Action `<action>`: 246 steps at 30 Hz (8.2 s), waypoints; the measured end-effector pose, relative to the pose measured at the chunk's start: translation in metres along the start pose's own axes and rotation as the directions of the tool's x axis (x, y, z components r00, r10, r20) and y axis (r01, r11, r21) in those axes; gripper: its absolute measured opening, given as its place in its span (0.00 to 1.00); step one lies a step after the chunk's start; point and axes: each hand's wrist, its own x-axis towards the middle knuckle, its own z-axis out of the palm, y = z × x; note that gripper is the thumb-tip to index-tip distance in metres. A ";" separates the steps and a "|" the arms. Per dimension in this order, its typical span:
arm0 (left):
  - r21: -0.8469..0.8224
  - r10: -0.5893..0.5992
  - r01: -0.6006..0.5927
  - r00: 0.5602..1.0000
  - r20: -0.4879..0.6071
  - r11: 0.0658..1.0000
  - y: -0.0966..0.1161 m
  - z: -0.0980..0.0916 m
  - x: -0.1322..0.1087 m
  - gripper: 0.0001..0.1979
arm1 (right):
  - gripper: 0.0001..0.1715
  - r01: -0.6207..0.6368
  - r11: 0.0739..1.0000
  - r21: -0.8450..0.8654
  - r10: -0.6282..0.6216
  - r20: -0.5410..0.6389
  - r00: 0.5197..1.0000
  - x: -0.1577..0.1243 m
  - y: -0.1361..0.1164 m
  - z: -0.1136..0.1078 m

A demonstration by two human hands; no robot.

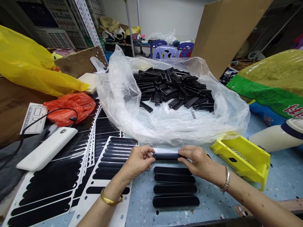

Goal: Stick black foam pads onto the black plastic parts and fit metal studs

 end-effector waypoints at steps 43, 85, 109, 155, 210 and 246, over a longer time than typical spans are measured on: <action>-0.123 -0.042 0.044 0.999 0.023 0.991 0.008 -0.001 0.001 0.16 | 0.07 0.024 1.000 0.006 -0.024 0.045 0.999 0.002 0.003 0.006; -0.062 -0.088 0.085 0.995 -0.045 0.994 0.012 0.005 0.002 0.16 | 0.08 0.043 0.999 -0.010 -0.042 0.075 0.996 0.004 0.007 0.006; -0.018 -0.097 0.096 0.992 -0.075 0.995 0.008 0.009 0.005 0.14 | 0.08 0.038 0.999 -0.028 -0.035 0.092 0.995 0.005 0.008 0.007; 0.032 -0.120 0.124 0.988 -0.093 0.992 0.014 0.012 0.010 0.17 | 0.12 -0.017 0.938 0.345 0.047 -0.076 0.996 -0.012 0.031 0.019; 0.197 -0.077 0.084 0.996 -0.041 0.977 0.011 0.009 0.011 0.21 | 0.24 -0.308 0.850 0.427 0.356 -0.035 0.934 -0.014 0.029 0.011; 0.220 -0.001 0.004 1.000 -0.014 0.975 0.007 0.010 0.011 0.16 | 0.18 -0.315 0.895 0.317 0.348 -0.050 0.936 0.009 0.021 0.016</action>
